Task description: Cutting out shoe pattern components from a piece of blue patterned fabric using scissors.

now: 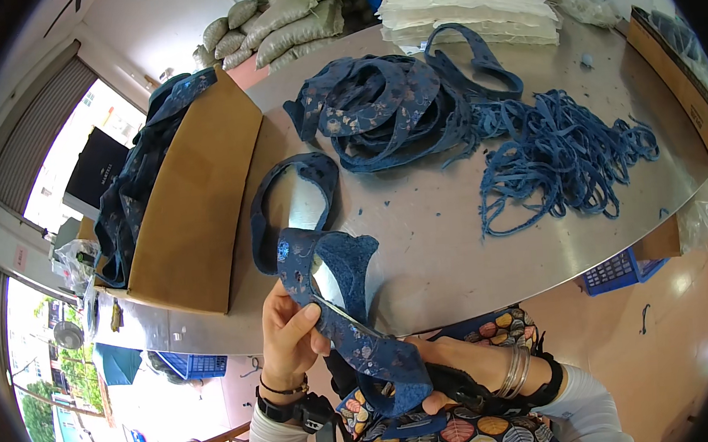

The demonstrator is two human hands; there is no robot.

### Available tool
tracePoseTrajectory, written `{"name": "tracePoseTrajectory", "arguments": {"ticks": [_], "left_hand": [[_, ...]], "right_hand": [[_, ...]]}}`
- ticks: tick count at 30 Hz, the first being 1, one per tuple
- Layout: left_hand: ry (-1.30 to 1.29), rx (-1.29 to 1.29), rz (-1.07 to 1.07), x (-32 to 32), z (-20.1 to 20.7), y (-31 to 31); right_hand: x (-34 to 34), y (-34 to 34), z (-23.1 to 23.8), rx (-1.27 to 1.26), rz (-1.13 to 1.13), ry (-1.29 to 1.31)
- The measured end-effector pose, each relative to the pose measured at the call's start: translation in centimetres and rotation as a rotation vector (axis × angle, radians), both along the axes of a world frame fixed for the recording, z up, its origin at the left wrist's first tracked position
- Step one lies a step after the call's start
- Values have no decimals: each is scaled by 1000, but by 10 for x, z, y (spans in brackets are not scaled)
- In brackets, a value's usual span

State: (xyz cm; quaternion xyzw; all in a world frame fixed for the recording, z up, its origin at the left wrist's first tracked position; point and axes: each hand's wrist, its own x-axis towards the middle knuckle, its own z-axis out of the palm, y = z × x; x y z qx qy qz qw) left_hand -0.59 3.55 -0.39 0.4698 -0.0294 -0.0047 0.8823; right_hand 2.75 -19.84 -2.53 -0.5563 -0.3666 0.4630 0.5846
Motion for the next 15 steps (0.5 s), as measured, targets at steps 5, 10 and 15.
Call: {"name": "tracePoseTrajectory", "arguments": {"ticks": [5,10,15], "left_hand": [[26,-81,3,-2,-2,-2],[70,13,107,-1,9,-14],[94,32,111,-1,11,-14]], "right_hand": [[0,-2,-10,-29,-4,84],[6,-1,-12,-31,12,-149],[4,-4,-9,-94,-29,-150]]}}
